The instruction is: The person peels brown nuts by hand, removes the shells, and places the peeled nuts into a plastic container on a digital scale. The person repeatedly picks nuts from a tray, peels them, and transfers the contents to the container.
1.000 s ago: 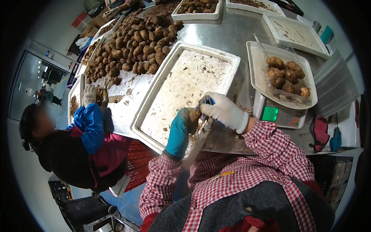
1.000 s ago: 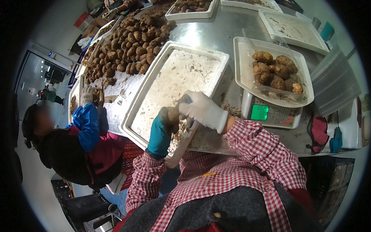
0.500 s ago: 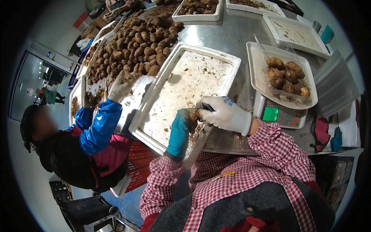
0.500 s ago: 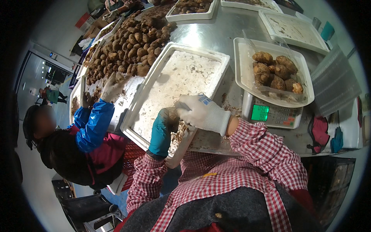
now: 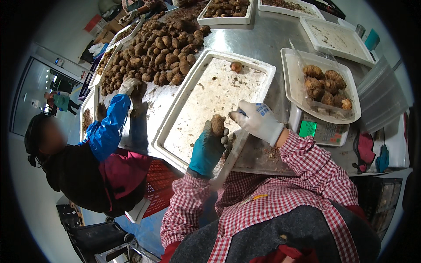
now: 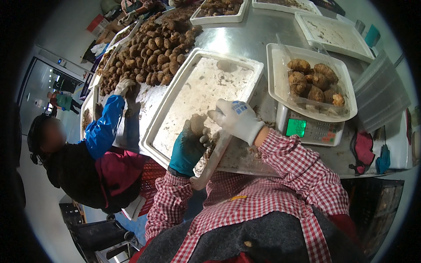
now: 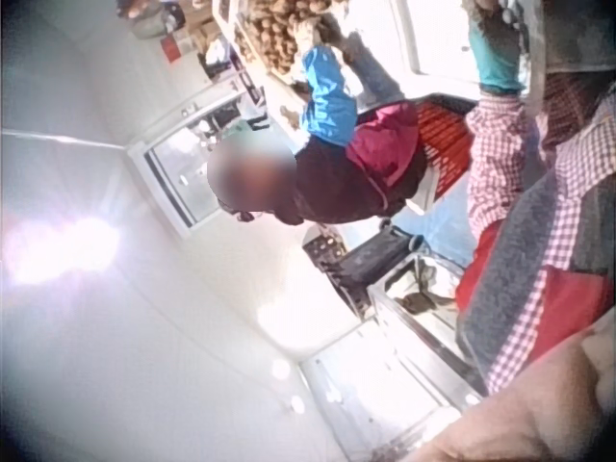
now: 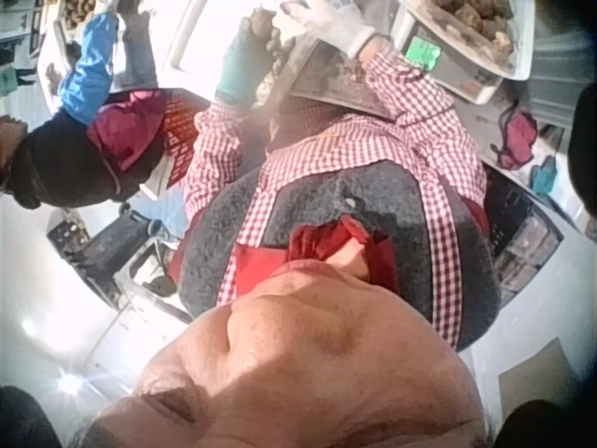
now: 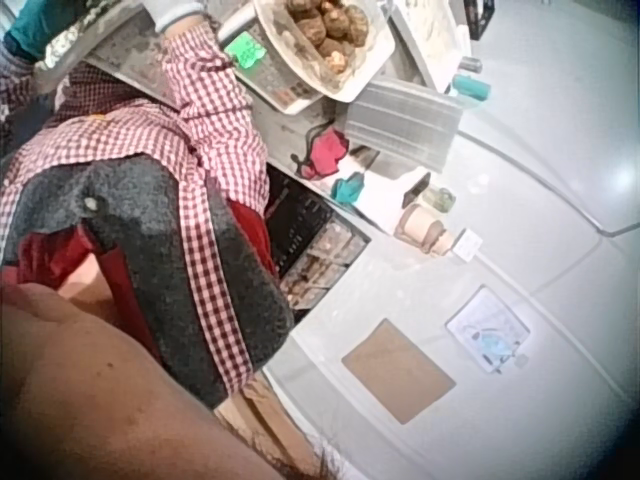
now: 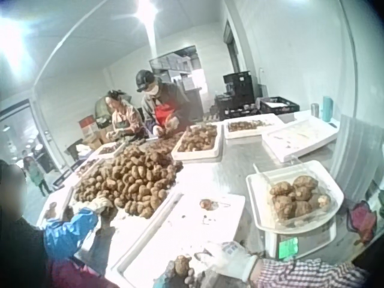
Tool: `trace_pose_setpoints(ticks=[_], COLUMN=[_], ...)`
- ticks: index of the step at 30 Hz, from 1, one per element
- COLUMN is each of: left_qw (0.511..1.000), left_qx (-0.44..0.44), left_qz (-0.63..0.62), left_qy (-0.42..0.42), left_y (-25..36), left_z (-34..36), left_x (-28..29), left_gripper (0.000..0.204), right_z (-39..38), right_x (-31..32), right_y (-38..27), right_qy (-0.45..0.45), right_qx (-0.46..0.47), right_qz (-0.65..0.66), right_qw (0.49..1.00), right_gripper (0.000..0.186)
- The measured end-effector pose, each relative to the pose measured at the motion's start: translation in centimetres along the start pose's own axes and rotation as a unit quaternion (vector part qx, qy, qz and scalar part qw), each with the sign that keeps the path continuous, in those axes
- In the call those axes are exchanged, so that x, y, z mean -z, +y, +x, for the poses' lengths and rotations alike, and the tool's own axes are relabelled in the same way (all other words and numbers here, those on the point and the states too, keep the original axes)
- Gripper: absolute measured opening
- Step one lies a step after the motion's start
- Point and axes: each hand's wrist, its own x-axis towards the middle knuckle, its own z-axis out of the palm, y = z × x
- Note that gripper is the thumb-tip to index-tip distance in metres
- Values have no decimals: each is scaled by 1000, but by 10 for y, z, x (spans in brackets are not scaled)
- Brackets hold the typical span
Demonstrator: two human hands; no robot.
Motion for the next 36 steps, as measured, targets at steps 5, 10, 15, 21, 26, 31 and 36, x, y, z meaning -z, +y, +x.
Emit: trace_pose_setpoints(ticks=[5, 10, 15, 21, 26, 31, 36], left_qw=[998, 994, 999, 997, 975, 950, 924], left_qx=[-27, -85, -13, 30, -93, -167, -247], left_qz=[-47, 49, 15, -16, 195, 259, 288], left_qy=[-41, -53, -30, -70, 46, 56, 46], left_y=[-2, -11, -6, 8, -6, -3, -8], left_z=[-2, -4, -4, -15, -12, -21, -22], left_x=[4, 2, -1, 6, 5, 0, -1], left_gripper=[45, 31, 32, 32, 31, 31, 42], right_z=[-7, -17, -14, -20, -16, -5, 2], right_x=[0, -13, -17, -14, -5, -19, -25], right_y=[3, -16, -6, -21, -42, -38, -33], right_qy=[31, -42, 9, -2, -10, 0, -21], right_qx=[54, 152, 110, 98, 130, 97, 15], right_qz=[63, -68, 85, 225, 204, 235, 311], right_qw=[996, 985, 990, 969, 970, 967, 950], right_gripper=[25, 38, 46, 37, 22, 10, 15])
